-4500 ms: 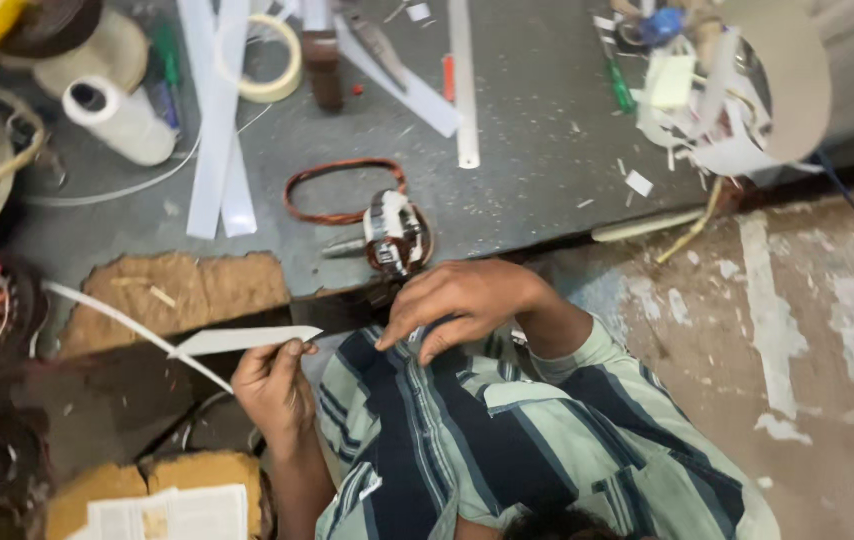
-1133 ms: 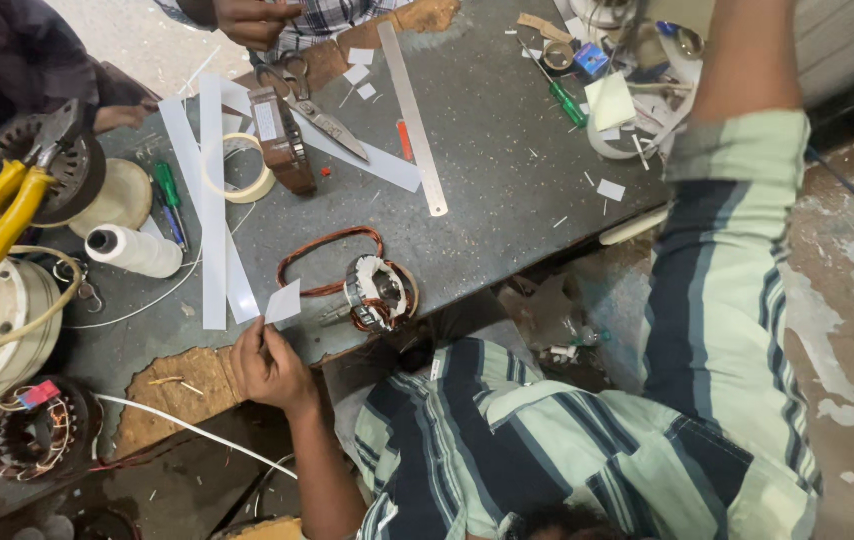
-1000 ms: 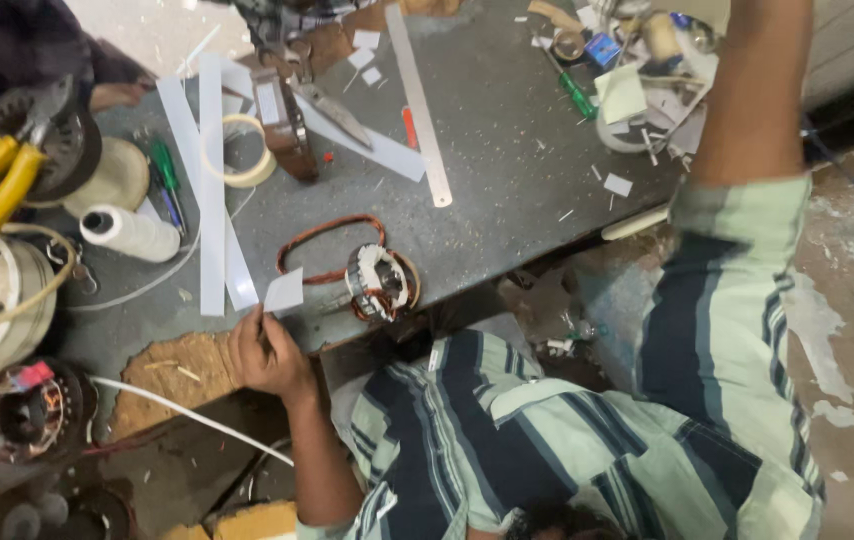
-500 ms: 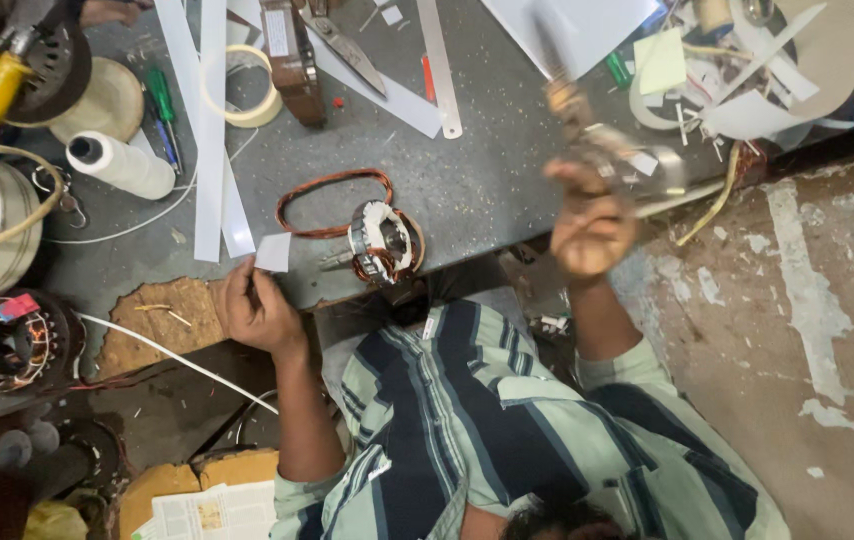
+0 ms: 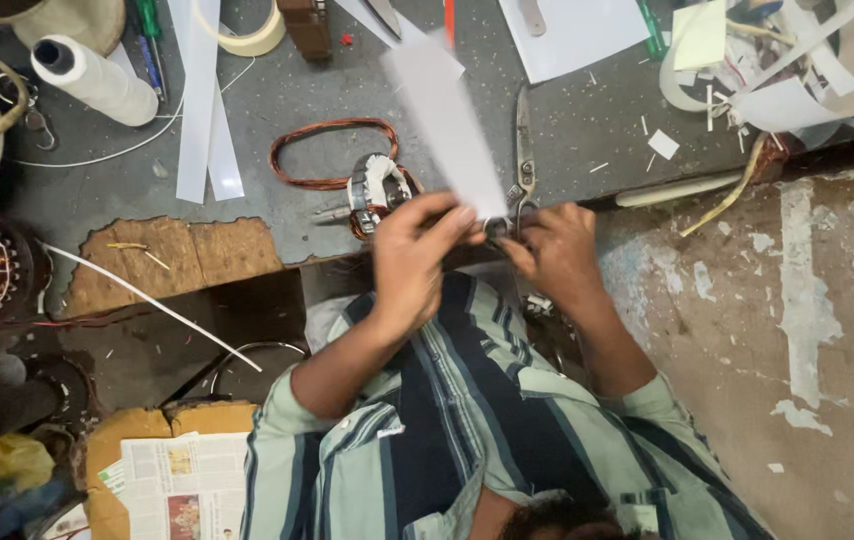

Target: The person winds copper wire around a motor rotor, securing it with white tape. They then cut a strip of white tape with scissors and apply it to the rotor. The person continues winding and taping the copper wire onto the rotor.

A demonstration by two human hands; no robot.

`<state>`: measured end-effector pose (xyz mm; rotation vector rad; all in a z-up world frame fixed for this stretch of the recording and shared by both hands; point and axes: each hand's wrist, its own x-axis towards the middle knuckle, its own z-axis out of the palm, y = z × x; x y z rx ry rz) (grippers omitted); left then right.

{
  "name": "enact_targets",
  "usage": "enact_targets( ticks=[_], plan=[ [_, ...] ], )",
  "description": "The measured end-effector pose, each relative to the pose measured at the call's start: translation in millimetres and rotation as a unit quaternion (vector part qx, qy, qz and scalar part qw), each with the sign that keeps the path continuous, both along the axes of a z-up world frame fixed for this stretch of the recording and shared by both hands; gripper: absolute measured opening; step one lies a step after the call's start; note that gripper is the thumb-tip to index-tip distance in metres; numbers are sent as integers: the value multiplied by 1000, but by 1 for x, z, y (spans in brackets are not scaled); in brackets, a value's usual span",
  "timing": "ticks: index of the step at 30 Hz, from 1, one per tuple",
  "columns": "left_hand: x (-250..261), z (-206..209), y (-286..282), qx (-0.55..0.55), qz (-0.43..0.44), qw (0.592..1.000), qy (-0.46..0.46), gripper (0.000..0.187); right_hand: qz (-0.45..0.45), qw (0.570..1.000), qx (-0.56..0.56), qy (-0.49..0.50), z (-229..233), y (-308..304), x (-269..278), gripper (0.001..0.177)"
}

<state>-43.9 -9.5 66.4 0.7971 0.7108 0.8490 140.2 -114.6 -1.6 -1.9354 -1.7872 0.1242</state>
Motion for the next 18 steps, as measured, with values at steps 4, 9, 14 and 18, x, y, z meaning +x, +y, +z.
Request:
enact_targets(
  ticks=[4, 9, 14, 18],
  plan=[
    [35, -9, 8, -11, -6, 1000, -26, 21, -90, 996, 18, -13, 18, 0, -9, 25],
    [40, -10, 15, 24, 7, 999, -47, 23, -113, 993, 30, 35, 12, -6, -6, 25],
    [35, -7, 19, 51, 18, 997, -54, 23, -42, 978, -15, 204, -31, -17, 9, 22],
    [27, 1, 25, 70, 45, 995, -54, 24, -33, 713, -155, 683, -84, -29, 4, 32]
  ],
)
